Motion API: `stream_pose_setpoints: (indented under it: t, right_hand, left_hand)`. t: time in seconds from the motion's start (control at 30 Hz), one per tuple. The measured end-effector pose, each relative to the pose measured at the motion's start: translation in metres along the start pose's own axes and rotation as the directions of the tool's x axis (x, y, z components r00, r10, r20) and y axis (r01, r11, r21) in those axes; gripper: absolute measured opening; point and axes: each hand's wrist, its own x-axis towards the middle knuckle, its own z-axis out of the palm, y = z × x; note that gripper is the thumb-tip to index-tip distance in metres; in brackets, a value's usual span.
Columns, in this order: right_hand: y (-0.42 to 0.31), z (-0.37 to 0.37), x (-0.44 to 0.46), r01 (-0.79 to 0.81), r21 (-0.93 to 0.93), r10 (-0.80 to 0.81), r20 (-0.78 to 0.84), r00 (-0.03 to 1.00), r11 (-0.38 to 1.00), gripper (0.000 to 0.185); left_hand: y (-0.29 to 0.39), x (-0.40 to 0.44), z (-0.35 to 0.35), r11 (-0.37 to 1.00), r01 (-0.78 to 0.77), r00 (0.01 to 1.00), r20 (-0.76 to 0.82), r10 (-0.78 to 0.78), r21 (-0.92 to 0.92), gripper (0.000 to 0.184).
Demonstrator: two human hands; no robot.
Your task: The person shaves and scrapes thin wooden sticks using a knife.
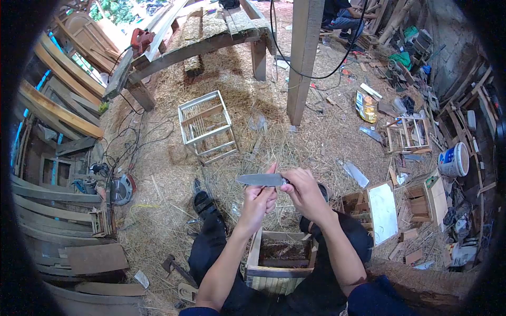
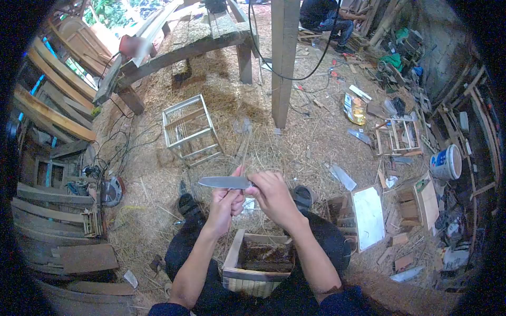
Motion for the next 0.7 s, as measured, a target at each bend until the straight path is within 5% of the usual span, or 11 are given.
stream_pose_setpoints:
  t: [0.1,0.2,0.27,0.3,0.4,0.43,0.53,0.7]
  right_hand:
    - [0.003,-0.008,0.000,0.057,-0.054,-0.057,0.002,0.998,0.997,0.023]
    - [0.015,-0.012,-0.001,0.109,-0.071,-0.122,-0.212,0.970,0.991,0.022]
    - [0.034,-0.034,0.005,-0.229,0.098,0.248,-0.300,0.921,0.969,0.028]
    - [0.043,-0.043,0.007,-0.384,0.193,0.428,-0.318,0.846,0.903,0.032]
    - [0.048,-0.049,0.011,-0.265,0.157,0.308,-0.459,0.833,0.951,0.044]
    - [0.042,-0.046,0.010,-0.278,0.173,0.326,-0.418,0.848,0.945,0.042]
    - [0.017,-0.031,0.000,-0.312,0.219,0.360,-0.229,0.905,0.925,0.034]
    - [-0.001,-0.004,0.000,-0.065,0.146,0.060,0.037,0.998,0.987,0.037]
  left_hand:
    - [-0.001,-0.008,0.011,0.999,-0.002,1.000,-0.002,0.002,-0.053,0.051]
    - [-0.002,-0.013,0.012,1.000,-0.010,0.998,0.067,0.009,0.004,0.049]
    - [-0.027,-0.011,0.005,0.856,-0.424,0.889,0.316,0.331,0.296,0.051]
    - [-0.025,-0.017,0.010,0.880,-0.362,0.916,0.292,0.274,0.309,0.051]
    - [-0.014,-0.028,0.019,0.963,-0.115,0.990,0.104,0.092,0.244,0.050]
    - [-0.008,-0.025,0.017,0.991,-0.012,1.000,-0.026,0.015,0.137,0.050]
    - [0.009,-0.014,0.002,0.992,-0.079,0.987,-0.133,0.092,0.097,0.050]
    - [0.007,-0.008,-0.008,0.994,-0.065,0.993,-0.096,0.073,0.091,0.050]
